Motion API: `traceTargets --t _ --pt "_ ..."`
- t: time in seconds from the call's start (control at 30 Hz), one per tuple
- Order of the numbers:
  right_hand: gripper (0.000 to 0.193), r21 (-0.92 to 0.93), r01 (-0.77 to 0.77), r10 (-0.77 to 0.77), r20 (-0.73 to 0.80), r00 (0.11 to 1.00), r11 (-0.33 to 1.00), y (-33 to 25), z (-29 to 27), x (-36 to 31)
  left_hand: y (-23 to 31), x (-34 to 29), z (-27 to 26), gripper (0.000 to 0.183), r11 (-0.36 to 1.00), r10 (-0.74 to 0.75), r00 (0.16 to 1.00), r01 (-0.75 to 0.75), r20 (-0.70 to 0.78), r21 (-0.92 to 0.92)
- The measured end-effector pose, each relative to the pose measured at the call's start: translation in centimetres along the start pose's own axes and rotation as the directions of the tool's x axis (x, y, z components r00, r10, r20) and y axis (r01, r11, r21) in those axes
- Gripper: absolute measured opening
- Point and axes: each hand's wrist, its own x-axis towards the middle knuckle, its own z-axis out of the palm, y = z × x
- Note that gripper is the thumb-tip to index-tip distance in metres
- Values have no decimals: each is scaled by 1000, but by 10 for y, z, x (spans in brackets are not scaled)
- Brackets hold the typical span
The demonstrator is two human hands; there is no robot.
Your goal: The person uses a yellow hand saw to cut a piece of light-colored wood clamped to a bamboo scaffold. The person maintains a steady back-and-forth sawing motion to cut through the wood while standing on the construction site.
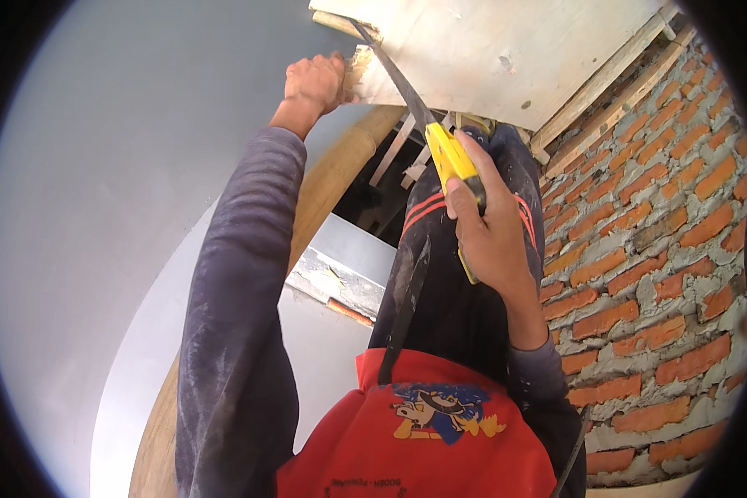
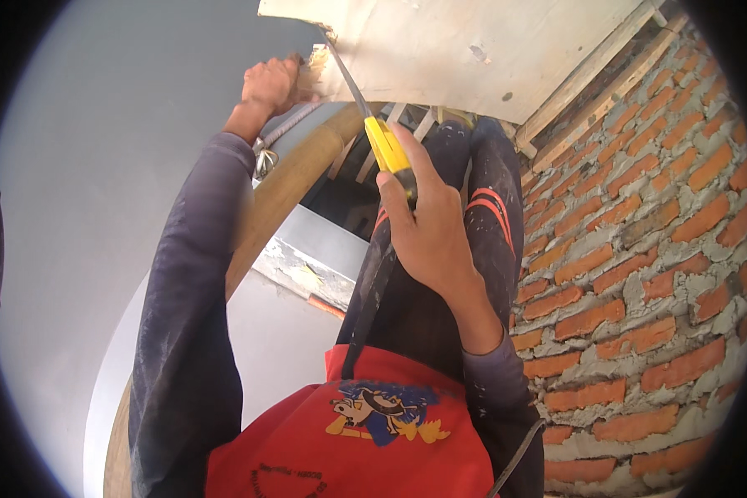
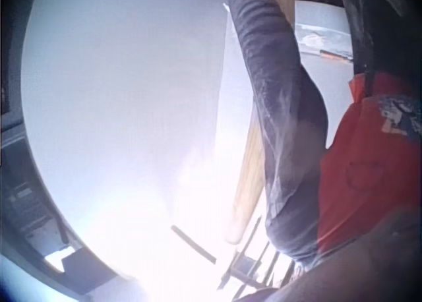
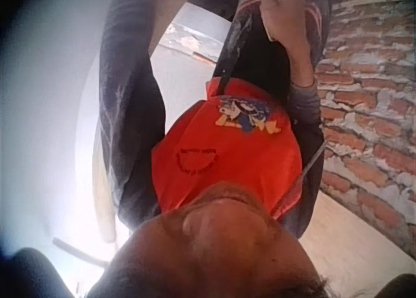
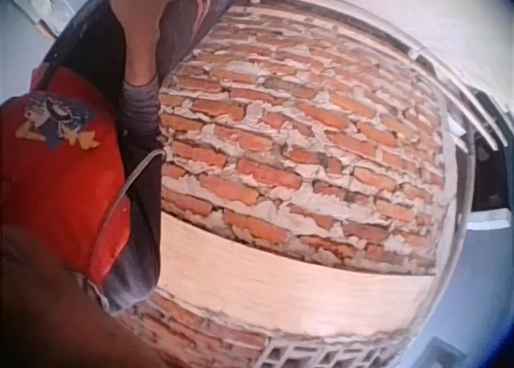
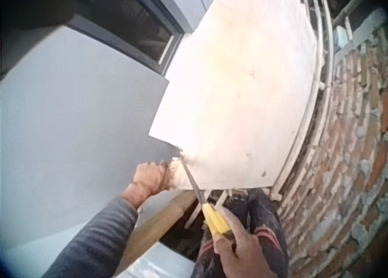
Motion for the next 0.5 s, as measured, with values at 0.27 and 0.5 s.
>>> traceTargets --t 0.27,0.5 --pt "45 -141 84 -98 -92 991 986 14 -16 -45 -5 8 5 50 991 10 1000 -13 -20 -135" --pt "44 -82 -59 55 -40 998 995 -3 -14 -20 -7 3 5 52 985 -19 1000 17 -9 -171"
